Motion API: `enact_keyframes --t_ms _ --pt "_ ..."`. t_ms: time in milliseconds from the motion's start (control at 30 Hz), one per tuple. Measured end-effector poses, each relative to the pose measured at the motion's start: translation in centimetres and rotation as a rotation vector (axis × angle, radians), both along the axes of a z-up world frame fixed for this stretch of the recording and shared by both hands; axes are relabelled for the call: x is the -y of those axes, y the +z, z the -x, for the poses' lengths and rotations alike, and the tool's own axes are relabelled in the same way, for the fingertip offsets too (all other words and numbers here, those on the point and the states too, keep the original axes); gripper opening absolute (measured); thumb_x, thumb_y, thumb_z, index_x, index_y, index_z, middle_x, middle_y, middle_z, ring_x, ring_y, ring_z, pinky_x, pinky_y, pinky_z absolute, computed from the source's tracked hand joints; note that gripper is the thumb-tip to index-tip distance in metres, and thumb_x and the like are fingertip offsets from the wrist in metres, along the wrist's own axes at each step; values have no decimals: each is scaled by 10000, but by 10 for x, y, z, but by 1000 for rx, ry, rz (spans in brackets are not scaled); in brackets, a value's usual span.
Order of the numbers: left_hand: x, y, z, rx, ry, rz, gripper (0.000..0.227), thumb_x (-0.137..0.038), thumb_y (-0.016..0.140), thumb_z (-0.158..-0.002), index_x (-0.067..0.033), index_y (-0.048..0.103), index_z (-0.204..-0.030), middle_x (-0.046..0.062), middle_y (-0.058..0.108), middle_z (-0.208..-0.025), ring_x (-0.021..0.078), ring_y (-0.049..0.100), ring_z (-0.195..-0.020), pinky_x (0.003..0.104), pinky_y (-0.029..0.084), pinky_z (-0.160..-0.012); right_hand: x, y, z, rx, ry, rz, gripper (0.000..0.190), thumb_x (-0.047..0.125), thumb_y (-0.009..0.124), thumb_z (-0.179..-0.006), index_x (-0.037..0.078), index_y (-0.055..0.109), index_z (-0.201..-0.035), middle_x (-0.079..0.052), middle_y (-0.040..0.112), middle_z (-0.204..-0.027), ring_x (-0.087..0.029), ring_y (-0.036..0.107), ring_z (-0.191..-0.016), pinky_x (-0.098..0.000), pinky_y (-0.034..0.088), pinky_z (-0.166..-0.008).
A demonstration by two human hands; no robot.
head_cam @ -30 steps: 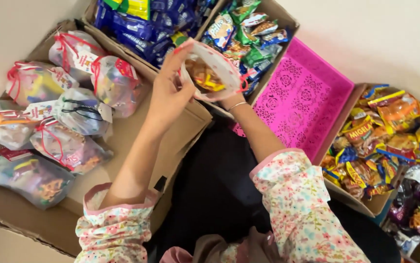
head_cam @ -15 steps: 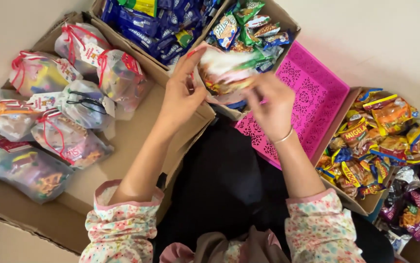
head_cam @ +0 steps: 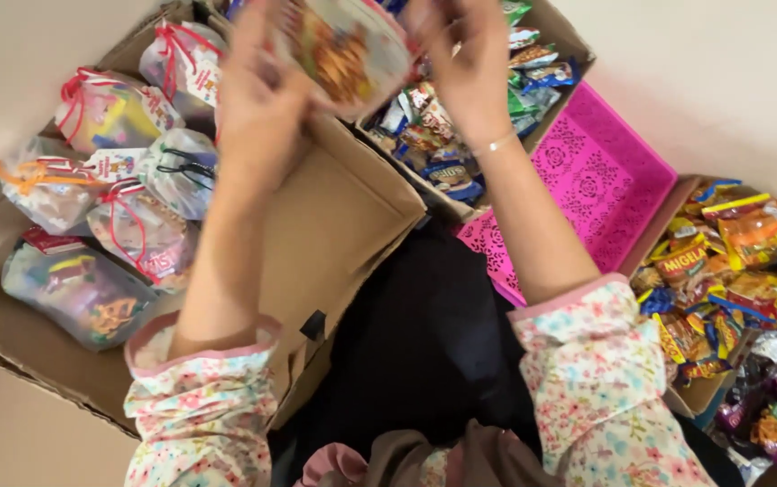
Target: Packing various small snack items into individual plastic gift bags.
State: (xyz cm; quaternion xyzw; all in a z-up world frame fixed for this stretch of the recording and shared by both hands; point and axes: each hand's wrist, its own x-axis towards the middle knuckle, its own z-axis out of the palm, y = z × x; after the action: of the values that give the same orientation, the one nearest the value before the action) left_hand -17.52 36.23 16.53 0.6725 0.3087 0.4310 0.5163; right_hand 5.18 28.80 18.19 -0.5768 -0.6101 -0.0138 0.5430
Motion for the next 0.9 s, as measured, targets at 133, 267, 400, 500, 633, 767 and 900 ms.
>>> enact_keyframes --t_ms 133,267,400,500,633,767,900 --pt "-23 14 13 290 -40 45 539 158 450 -914 -35 571 -1402 127 704 -1149 108 544 -757 214 470 -631 -44 -75 -10 118 -138 57 93 129 668 -995 47 690 -1032 -76 660 -738 -204 522 -570 -366 422 -512" --pt "-27 19 23 279 -15 119 554 117 459 -955 -39 527 -1482 132 696 -1213 110 542 -788 217 483 -631 -72 -179 -17 525 106 499 205 117 607 -966 19 727 -1101 -153 631 -1304 -334 649 -1047 -443 498 -919" --pt "-27 14 28 335 -34 181 603 128 420 -958 -34 458 -1538 155 627 -1423 120 578 -927 192 461 -700 -90 -182 12 675 92 972 420 203 582 -944 246 638 -1358 -11 487 -1465 -324 634 -1060 -551 371 -835" --pt "-27 14 31 267 -6 174 650 149 419 -959 -60 433 -1574 121 621 -1451 78 499 -771 186 416 -648 -114 -187 22 669 213 1110 462 152 515 -952 231 569 -1405 -51 489 -1510 -353 496 -1260 -638 466 -879" --pt "-28 12 33 229 -12 108 681 194 390 -948 -37 416 -1589 127 492 -1631 135 554 -1023 198 449 -781 -129 -234 11 793 199 1005 404 72 598 -834 74 661 -1233 -127 619 -1393 -372 558 -1221 -604 447 -890" --pt "-27 12 34 237 -30 128 683 197 388 -962 -17 381 -1611 161 435 -1693 167 584 -1124 189 473 -784 -123 -235 9 660 197 920 214 -5 636 -768 16 710 -967 -207 742 -969 -443 685 -792 -485 556 -695" --pt "-25 6 33 254 -28 105 683 215 401 -986 -45 389 -1617 150 436 -1700 133 560 -985 200 454 -702 -105 -209 12 309 88 578 249 -45 691 -761 -1 708 -1006 -158 718 -987 -355 649 -800 -417 541 -701"
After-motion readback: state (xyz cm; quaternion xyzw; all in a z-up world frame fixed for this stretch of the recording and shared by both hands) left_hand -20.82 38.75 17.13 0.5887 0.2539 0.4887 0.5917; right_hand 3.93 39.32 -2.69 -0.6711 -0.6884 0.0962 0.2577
